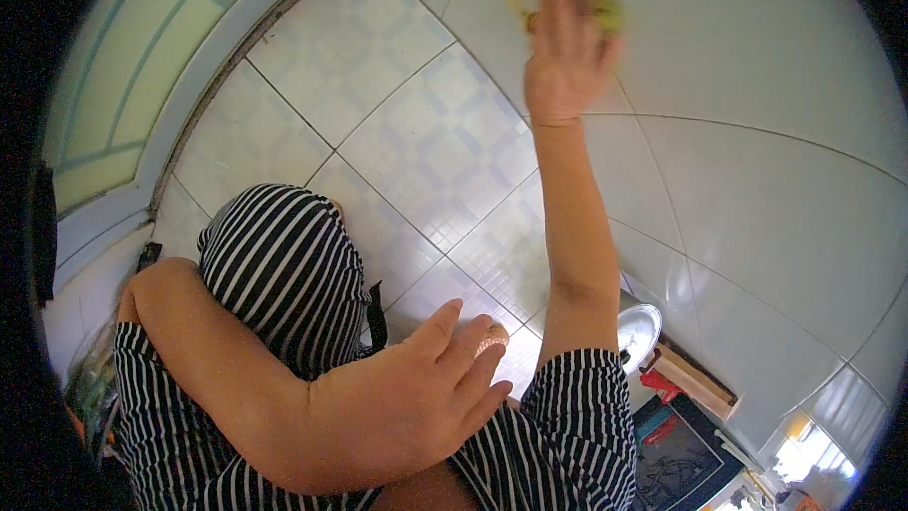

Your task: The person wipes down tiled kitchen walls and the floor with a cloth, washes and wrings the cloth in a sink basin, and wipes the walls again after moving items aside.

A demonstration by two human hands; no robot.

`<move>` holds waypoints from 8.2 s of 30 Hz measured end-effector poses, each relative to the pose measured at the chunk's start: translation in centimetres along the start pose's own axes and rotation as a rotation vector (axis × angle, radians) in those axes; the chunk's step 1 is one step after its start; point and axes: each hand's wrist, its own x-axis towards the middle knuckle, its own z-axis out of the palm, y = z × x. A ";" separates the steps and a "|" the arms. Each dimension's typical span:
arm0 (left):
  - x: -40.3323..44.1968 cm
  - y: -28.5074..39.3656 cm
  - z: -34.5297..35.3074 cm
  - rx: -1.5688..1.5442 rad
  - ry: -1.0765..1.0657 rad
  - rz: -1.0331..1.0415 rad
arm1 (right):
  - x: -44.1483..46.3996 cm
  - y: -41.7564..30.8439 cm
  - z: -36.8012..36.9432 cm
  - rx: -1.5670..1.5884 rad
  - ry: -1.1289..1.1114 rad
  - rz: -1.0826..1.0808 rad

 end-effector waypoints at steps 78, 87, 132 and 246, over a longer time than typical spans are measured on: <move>-4.7 -1.4 -5.0 0.096 -0.077 0.008 | 18.7 -10.4 4.6 0.205 0.084 -0.043; -3.0 -2.4 -3.8 0.024 -0.071 -0.029 | 4.2 -10.3 12.4 -0.219 -0.729 -0.710; 0.5 -1.3 0.0 0.034 -0.124 -0.117 | -17.8 -3.1 4.0 0.131 -0.705 -0.075; -1.7 -34.0 25.8 0.427 0.580 -0.940 | -31.7 -0.4 -11.2 0.309 -1.351 0.686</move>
